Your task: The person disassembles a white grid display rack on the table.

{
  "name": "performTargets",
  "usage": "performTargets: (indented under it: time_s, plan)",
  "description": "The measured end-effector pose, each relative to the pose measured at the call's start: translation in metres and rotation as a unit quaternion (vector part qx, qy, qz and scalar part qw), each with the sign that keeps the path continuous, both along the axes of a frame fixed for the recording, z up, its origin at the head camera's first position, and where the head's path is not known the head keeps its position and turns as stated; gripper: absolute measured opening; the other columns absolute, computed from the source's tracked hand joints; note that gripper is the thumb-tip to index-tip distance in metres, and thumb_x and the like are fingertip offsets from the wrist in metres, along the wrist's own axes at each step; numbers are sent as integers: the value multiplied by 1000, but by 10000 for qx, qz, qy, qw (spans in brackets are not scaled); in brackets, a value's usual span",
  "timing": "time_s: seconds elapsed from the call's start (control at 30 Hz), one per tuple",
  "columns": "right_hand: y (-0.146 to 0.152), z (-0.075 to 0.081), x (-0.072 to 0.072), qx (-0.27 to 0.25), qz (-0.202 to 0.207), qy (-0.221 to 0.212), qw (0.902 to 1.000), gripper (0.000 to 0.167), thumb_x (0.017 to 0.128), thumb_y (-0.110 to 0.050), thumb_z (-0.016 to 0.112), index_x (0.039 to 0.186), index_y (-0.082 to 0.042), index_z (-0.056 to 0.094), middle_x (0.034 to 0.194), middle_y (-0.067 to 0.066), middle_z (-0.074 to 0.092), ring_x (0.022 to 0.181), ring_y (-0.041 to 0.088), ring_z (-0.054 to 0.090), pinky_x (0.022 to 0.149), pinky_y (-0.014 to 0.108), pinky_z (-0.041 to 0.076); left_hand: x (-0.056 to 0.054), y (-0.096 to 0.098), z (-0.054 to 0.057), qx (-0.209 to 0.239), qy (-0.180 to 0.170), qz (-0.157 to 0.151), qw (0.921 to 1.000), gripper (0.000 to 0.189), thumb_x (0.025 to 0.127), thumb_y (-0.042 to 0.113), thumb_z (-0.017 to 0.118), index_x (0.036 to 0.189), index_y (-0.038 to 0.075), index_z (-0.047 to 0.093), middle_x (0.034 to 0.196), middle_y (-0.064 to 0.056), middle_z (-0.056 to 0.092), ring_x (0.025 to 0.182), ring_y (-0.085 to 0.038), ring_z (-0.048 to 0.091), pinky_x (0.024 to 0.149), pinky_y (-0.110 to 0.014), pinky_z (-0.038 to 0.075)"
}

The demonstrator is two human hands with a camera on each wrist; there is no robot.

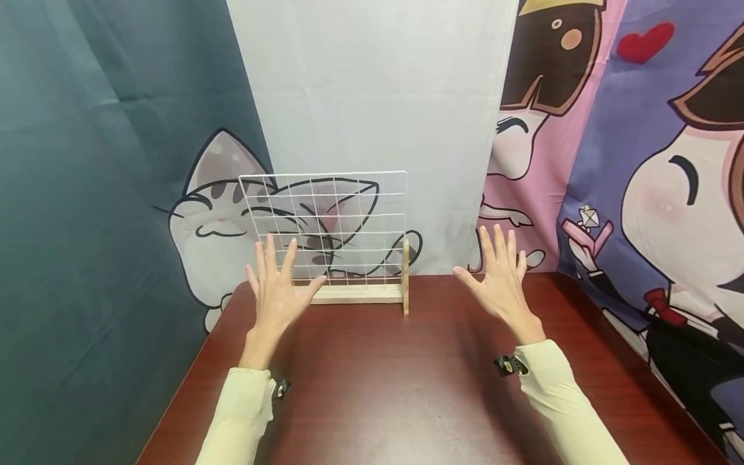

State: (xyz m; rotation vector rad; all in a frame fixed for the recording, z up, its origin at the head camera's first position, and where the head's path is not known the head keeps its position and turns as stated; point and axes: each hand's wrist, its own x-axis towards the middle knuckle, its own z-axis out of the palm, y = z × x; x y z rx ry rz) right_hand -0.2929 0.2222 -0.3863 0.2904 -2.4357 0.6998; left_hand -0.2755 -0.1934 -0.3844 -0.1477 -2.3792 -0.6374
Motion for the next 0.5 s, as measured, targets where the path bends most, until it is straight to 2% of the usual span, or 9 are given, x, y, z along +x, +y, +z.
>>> performTargets:
  time_s: [0.13,0.33,0.5]
  plan:
    - [1,-3,-3,-97,52,-51,9999,97,87,-62,63,162,-25,13,170,12,6,156,34,-7,116,71,1,-6,-4,-3,171,92,-217,9996,91,80,53,75,156,21,36,170,-10,4,157,-34,-3,118,-71,1]
    - [-3,-8,-8,-175,251,-89,9995,99,87,-58,66,162,-23,12,169,13,8,156,35,-4,119,69,2,-17,-16,-13,639,-33,-332,9974,91,80,45,78,156,19,35,168,-15,12,156,-35,4,120,-67,8]
    - [-10,-8,-14,-232,401,59,9989,103,83,-55,73,162,-24,14,169,12,12,157,34,1,120,66,7,-29,-32,-27,1350,-57,-735,9881,91,81,32,81,157,19,32,167,-15,20,155,-38,13,120,-65,17]
